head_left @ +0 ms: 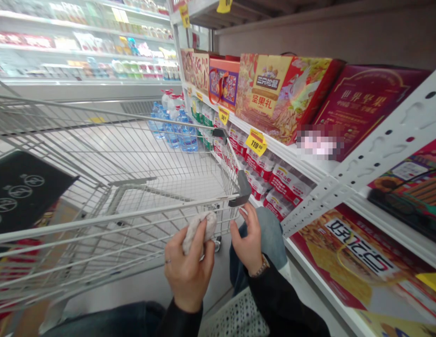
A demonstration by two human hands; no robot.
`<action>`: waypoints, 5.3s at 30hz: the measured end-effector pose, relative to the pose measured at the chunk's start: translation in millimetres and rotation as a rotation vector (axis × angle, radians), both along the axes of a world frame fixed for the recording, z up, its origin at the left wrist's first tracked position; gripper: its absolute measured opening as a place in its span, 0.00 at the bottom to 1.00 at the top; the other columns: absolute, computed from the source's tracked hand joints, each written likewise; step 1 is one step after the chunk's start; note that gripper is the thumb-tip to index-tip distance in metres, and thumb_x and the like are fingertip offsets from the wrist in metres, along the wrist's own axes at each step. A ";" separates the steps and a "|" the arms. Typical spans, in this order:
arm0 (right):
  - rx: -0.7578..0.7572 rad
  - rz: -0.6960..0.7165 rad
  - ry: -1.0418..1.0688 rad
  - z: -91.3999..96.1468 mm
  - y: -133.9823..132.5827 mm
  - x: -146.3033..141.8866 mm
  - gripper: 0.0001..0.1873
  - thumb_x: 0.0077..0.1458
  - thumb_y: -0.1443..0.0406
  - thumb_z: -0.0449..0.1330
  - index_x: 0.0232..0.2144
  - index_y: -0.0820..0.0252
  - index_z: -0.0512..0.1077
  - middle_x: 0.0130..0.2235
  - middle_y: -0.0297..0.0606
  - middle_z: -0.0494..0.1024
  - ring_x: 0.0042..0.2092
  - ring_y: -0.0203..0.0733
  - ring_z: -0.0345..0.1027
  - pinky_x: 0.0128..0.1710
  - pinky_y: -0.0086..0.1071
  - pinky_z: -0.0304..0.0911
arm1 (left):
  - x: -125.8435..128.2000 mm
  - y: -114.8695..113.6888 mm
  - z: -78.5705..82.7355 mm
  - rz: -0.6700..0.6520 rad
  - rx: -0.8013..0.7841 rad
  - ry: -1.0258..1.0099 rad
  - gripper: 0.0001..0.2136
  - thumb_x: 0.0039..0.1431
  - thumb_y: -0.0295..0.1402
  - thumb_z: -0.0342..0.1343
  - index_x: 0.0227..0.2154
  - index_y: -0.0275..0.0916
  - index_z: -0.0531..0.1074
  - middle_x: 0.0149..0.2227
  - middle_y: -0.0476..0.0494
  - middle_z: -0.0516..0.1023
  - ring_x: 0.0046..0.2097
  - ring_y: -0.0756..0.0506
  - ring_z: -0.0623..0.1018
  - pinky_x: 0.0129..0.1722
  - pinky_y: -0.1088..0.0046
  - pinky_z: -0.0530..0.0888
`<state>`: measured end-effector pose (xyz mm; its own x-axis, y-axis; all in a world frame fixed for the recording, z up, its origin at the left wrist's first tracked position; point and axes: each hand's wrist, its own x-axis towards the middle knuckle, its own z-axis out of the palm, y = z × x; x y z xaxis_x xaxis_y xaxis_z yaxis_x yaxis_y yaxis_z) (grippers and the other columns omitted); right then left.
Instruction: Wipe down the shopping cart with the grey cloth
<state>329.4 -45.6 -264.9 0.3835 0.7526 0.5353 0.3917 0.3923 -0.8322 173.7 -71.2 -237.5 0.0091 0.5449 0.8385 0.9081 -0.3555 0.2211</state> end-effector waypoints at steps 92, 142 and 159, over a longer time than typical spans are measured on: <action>-0.082 0.178 0.388 2.4 -0.9 18.6 0.24 0.55 0.68 0.56 0.53 0.55 0.76 0.60 0.39 0.76 0.59 0.45 0.71 0.61 0.42 0.68 | 48.8 1.0 -6.6 -0.106 -0.156 0.240 0.19 0.61 0.31 0.60 0.56 0.45 0.73 0.49 0.38 0.74 0.50 0.41 0.73 0.50 0.63 0.70; -0.078 0.344 0.179 3.0 7.6 38.9 0.20 0.66 0.55 0.52 0.56 0.53 0.69 0.56 0.42 0.75 0.56 0.46 0.72 0.58 0.43 0.70 | 50.9 -13.7 15.3 -0.131 0.005 0.029 0.26 0.54 0.26 0.65 0.57 0.46 0.71 0.50 0.37 0.70 0.51 0.41 0.73 0.52 0.63 0.73; -0.020 0.059 -0.021 -0.8 13.9 13.9 0.24 0.55 0.62 0.67 0.52 0.55 0.67 0.49 0.41 0.73 0.50 0.44 0.70 0.51 0.43 0.71 | 18.7 -5.2 38.3 0.016 -0.018 0.022 0.24 0.54 0.27 0.64 0.56 0.44 0.74 0.49 0.35 0.67 0.51 0.39 0.71 0.51 0.60 0.73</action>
<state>343.4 -31.7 -265.7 0.3272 0.7842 0.5272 0.3861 0.3983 -0.8321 192.4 -76.4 -199.2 0.0184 0.5601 0.8282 0.9185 -0.3367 0.2073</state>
